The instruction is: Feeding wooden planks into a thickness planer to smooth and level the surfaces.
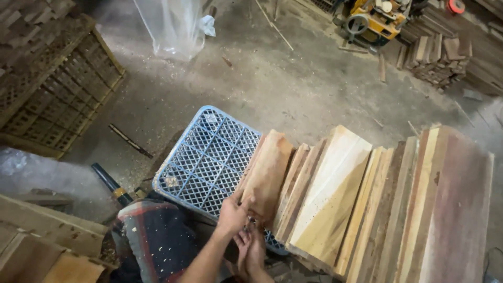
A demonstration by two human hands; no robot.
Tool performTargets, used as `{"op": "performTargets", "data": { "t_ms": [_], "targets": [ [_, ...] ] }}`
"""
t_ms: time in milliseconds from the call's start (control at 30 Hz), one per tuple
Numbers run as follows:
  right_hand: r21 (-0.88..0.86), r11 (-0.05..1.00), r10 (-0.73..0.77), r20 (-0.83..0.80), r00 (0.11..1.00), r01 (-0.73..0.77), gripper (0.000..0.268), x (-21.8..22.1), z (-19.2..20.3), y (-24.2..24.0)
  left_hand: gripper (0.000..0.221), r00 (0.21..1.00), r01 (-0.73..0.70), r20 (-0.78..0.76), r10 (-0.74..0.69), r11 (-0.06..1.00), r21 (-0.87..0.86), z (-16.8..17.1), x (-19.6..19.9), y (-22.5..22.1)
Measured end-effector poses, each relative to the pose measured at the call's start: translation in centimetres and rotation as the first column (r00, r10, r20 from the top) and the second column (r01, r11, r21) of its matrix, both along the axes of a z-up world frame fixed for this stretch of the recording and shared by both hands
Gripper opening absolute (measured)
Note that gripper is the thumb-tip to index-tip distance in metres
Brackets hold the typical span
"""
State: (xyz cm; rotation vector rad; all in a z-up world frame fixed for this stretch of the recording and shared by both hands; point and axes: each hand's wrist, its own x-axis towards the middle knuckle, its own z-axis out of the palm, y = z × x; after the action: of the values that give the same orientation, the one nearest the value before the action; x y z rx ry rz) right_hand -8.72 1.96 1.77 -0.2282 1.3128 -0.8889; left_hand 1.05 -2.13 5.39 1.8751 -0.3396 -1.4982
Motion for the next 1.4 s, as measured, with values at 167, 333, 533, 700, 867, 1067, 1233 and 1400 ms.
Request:
{"op": "performTargets", "data": {
  "t_ms": [167,333,533,700,867,1067,1233,1400],
  "targets": [
    [-0.164,0.980,-0.090,0.121,0.989,0.109,0.047,0.9,3.3,-1.0,0.030,0.907,-0.334,-0.353,0.230,0.903,-0.269,1.4,2.7,-1.0],
    [-0.324,0.924,-0.117,0.271,0.955,0.205,0.046,3.4,5.5,-4.8,0.038,0.872,-0.407,-0.365,0.326,0.897,-0.173,6.4,4.1,-1.2],
    [-0.285,0.954,-0.028,0.213,0.977,0.089,0.017,3.9,6.1,-7.9,0.050,0.755,-0.580,-0.454,0.473,0.805,-0.124,7.4,4.7,-1.0],
    [-0.337,0.941,0.152,0.335,0.930,-0.033,0.023,4.0,5.2,-8.2,0.057,0.716,-0.645,-0.470,0.516,0.747,-0.161,7.6,5.6,1.5],
    [-0.334,0.863,0.448,0.161,0.879,-0.378,0.061,6.3,1.6,-6.7,0.051,0.544,-0.839,-0.509,0.667,0.423,-0.341,-0.6,6.9,7.0],
    [-0.368,0.686,0.724,0.257,0.641,-0.627,0.058,13.6,-2.6,0.2,0.060,0.449,-0.785,-0.187,0.874,0.285,-0.550,-3.1,10.1,19.8],
    [-0.405,0.417,0.909,0.193,0.370,-0.814,0.063,20.4,-3.6,9.7,0.063,0.178,-0.828,-0.181,0.967,0.048,-0.558,-8.5,12.4,29.6],
    [-0.407,0.202,0.979,0.077,0.187,-0.891,0.062,25.6,-6.3,16.1,0.066,0.044,-0.841,-0.102,0.994,-0.018,-0.541,-10.0,14.3,36.9]
  ]
}}
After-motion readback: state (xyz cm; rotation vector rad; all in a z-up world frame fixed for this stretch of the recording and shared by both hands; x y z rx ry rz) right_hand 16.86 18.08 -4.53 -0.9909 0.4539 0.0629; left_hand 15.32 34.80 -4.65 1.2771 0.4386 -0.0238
